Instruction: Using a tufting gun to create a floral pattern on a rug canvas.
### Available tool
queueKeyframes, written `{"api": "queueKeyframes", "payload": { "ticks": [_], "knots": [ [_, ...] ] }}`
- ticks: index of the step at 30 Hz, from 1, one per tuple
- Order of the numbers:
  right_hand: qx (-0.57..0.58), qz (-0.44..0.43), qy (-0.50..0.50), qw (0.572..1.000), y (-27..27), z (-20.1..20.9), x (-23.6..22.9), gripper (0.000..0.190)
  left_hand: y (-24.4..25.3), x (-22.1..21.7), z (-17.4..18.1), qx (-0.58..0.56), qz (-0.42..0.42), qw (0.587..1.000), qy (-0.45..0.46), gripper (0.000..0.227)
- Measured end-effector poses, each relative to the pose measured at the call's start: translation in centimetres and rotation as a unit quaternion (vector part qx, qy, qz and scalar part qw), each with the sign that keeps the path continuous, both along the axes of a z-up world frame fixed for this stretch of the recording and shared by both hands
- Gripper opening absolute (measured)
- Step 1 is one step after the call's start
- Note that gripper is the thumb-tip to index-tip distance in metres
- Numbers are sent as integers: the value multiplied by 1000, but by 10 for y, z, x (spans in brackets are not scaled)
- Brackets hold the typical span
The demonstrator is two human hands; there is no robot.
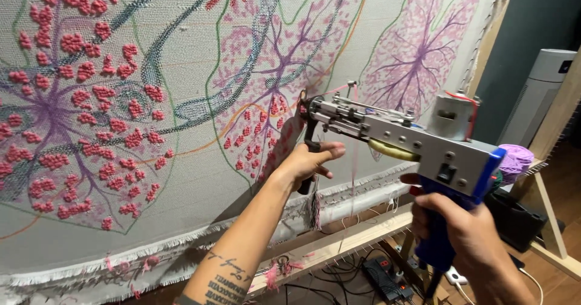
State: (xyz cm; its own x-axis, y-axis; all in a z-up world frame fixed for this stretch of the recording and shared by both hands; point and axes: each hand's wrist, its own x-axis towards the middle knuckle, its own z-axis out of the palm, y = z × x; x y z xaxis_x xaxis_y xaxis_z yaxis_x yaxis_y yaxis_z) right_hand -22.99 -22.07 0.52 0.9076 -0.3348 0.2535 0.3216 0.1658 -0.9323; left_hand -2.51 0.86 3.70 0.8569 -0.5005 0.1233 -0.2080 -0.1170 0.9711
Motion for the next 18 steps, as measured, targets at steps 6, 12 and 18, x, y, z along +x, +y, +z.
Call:
{"api": "queueKeyframes", "payload": {
  "ticks": [6, 12, 18],
  "knots": [
    [5, 49, -21, 999, -59, -31, -14, 32, -28, 9, -30, -111, -132, 985, 15, 39],
    [55, 11, 23, 998, -98, -52, -35, 40, -50, -31, -43, -65, -52, 996, -17, 43],
    [78, -3, 32, 996, -119, -73, -25, 47, -56, -51, -12, -56, -21, 998, -1, 46]
  ]
}}
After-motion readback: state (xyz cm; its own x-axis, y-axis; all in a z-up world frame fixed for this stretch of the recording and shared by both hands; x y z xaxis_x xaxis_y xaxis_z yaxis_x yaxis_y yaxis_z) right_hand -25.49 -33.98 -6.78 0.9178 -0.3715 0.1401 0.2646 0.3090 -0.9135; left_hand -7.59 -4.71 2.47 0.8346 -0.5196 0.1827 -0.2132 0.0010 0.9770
